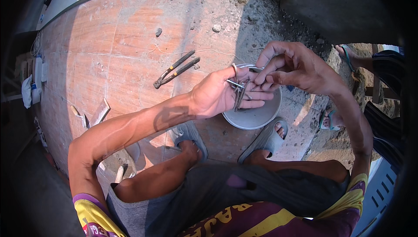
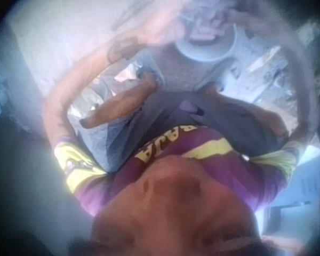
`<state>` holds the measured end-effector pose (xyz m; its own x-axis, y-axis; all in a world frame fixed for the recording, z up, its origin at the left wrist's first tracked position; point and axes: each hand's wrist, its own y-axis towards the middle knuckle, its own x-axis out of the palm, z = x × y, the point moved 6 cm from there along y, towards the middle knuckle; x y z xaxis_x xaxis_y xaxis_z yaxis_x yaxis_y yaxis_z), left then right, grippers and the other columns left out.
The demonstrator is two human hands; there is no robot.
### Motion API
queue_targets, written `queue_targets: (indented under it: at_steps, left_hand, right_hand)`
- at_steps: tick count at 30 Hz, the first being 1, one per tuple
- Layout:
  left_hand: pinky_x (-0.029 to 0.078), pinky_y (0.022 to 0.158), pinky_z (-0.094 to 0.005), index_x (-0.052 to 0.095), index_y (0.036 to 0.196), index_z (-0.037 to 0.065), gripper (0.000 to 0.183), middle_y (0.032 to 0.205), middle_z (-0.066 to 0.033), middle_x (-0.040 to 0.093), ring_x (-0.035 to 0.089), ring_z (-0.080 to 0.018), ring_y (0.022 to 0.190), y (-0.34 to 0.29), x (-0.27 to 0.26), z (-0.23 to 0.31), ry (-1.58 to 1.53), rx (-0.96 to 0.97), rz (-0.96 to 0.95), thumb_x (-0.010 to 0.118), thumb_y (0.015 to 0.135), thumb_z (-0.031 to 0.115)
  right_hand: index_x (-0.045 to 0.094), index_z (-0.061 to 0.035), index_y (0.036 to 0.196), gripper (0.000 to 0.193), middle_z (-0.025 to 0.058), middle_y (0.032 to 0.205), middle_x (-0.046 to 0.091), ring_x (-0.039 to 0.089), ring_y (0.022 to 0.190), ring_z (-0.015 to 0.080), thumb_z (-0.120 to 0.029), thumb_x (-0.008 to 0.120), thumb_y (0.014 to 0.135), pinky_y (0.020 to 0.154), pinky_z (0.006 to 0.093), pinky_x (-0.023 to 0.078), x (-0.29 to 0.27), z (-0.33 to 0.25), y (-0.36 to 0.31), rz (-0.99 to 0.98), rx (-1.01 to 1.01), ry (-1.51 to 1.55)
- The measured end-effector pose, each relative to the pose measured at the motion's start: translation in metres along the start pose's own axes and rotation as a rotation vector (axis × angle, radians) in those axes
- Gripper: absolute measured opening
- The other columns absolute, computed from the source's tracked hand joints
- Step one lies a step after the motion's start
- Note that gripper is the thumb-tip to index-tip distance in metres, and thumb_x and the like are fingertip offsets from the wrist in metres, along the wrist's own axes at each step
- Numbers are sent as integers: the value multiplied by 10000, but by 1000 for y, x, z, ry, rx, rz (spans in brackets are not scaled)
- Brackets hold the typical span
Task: The person sorts small metal fasteners from a bucket, picking them up one by one and placing them into their hand. They repeatedly transfer fasteners between hands and back into the bucket while standing at a construction site.
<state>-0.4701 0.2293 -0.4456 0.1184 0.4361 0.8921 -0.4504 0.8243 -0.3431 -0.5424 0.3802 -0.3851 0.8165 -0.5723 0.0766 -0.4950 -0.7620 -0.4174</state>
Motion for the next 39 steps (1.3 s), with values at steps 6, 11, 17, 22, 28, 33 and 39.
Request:
queue_targets:
  at_steps: [6,11,17,22,28,33,39]
  left_hand:
    - [427,1227,-464,420,1560,-97,671,1555,-238,550,543,-352,1453,-4,5,3,5,-13,-16,321,1139,417]
    - [429,1224,-481,413,1558,-102,665,1548,-255,549,544,-364,1450,-6,5,4,-31,30,62,310,1142,406]
    - [443,1218,-493,458,1510,-91,619,1518,-288,554,558,-395,1428,-9,1,3,-110,39,106,339,1146,394]
    - [402,1251,-506,409,1553,-86,635,1561,-303,507,501,-412,1474,-10,2,7,-84,53,89,323,1144,392]
    - [391,1261,-513,418,1553,-92,643,1546,-289,527,524,-387,1456,-10,5,10,-95,63,57,311,1150,398]
    - [434,1224,-512,499,1490,-70,605,1456,-227,616,626,-340,1329,-9,-3,8,-134,77,84,336,1155,406]
    - [463,1188,-504,556,1447,-46,559,1397,-189,660,653,-326,1273,-4,-10,5,-132,102,-6,369,1151,391]
  right_hand:
    - [599,-11,1265,265,85,991,750,767,884,154,-165,674,1063,774,305,637,-18,-11,-9,124,69,62]
    - [600,-6,1278,266,100,982,728,768,847,196,-212,583,1111,747,352,682,-9,8,-5,129,97,284]
    - [558,55,1352,355,195,1130,733,777,1014,288,-173,404,1127,947,392,651,4,0,-1,165,137,435]
    - [540,66,1367,397,216,1126,729,774,1012,309,-195,365,1124,957,406,645,12,-8,0,168,164,470]
    - [688,9,1120,276,51,879,700,667,800,140,-235,564,1084,699,295,542,7,6,-2,138,110,-3]
    - [711,-17,1000,153,20,811,661,609,736,91,-66,825,911,651,304,494,30,-12,-7,224,-39,-422]
    - [689,6,994,184,105,844,685,672,741,189,-77,822,898,677,368,533,38,-14,-5,227,-147,-558]
